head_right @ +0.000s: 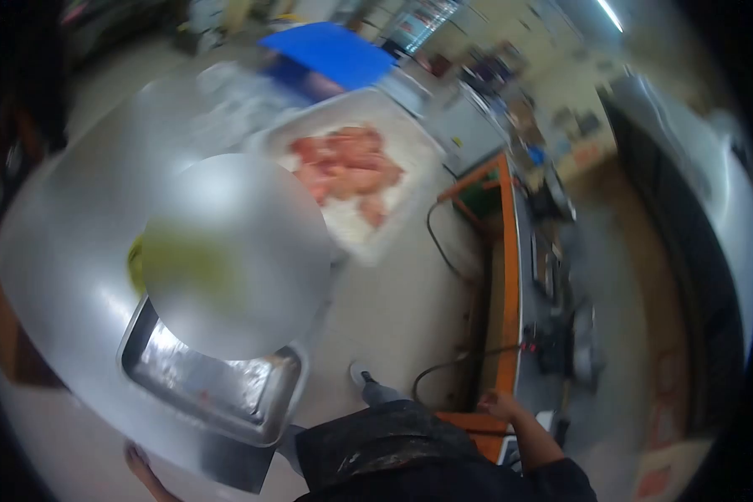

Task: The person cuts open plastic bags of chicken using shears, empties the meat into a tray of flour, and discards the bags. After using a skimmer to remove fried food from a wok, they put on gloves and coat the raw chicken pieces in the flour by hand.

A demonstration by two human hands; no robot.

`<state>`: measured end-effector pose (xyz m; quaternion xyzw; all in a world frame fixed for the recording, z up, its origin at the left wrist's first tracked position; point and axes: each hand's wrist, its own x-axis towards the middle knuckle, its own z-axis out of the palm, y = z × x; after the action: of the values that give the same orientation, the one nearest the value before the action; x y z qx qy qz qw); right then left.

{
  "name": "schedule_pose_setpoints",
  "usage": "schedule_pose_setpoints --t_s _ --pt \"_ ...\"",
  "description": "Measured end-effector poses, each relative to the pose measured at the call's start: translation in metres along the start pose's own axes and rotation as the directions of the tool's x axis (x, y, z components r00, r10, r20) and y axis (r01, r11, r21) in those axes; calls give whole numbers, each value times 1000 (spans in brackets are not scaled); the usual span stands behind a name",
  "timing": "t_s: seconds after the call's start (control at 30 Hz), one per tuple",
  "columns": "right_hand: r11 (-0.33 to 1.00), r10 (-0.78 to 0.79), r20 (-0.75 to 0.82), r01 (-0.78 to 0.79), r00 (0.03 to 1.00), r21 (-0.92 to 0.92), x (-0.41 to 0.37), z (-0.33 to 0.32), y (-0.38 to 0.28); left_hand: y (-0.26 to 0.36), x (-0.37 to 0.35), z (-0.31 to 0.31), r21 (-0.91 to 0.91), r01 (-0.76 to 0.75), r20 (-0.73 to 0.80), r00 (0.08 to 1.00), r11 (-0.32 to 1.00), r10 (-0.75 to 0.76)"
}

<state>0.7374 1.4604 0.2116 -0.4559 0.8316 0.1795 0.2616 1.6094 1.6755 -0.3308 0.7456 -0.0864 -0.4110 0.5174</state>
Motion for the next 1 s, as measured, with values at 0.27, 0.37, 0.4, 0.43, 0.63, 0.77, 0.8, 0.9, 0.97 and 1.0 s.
schedule_pose_setpoints --t_s 0.27,0.37,0.4,0.43,0.63,0.77,0.8,0.9,0.97,1.0 --pt "977 -204 128 193 970 96 166 68 132 211 -59 403 293 -27 218 975 956 -39" --pt "911 -327 56 299 943 283 240 47 152 250 -120 597 367 -72 370 926 928 -74" --pt "865 -361 -56 357 931 354 256 27 154 260 -148 657 397 -81 418 903 914 -101" --pt "808 -379 -175 418 909 416 275 1 154 269 -174 711 425 -90 465 876 901 -131" --pt "569 -373 -444 579 815 584 405 -148 162 324 -265 940 596 -108 590 731 795 -343" --pt "623 -39 -630 512 776 592 529 -249 172 352 -248 1057 662 -92 555 727 744 -404" --pt "668 160 -696 442 700 599 575 -267 186 356 -235 1086 675 -88 542 733 733 -411" --pt "614 636 -647 231 420 754 683 -328 258 366 -188 1158 729 -66 491 745 682 -452" --pt "539 782 -534 83 320 838 722 -360 310 373 -162 1212 772 -44 455 734 634 -504" --pt "510 829 -487 -12 275 860 743 -365 336 373 -154 1237 799 -29 432 722 601 -540"
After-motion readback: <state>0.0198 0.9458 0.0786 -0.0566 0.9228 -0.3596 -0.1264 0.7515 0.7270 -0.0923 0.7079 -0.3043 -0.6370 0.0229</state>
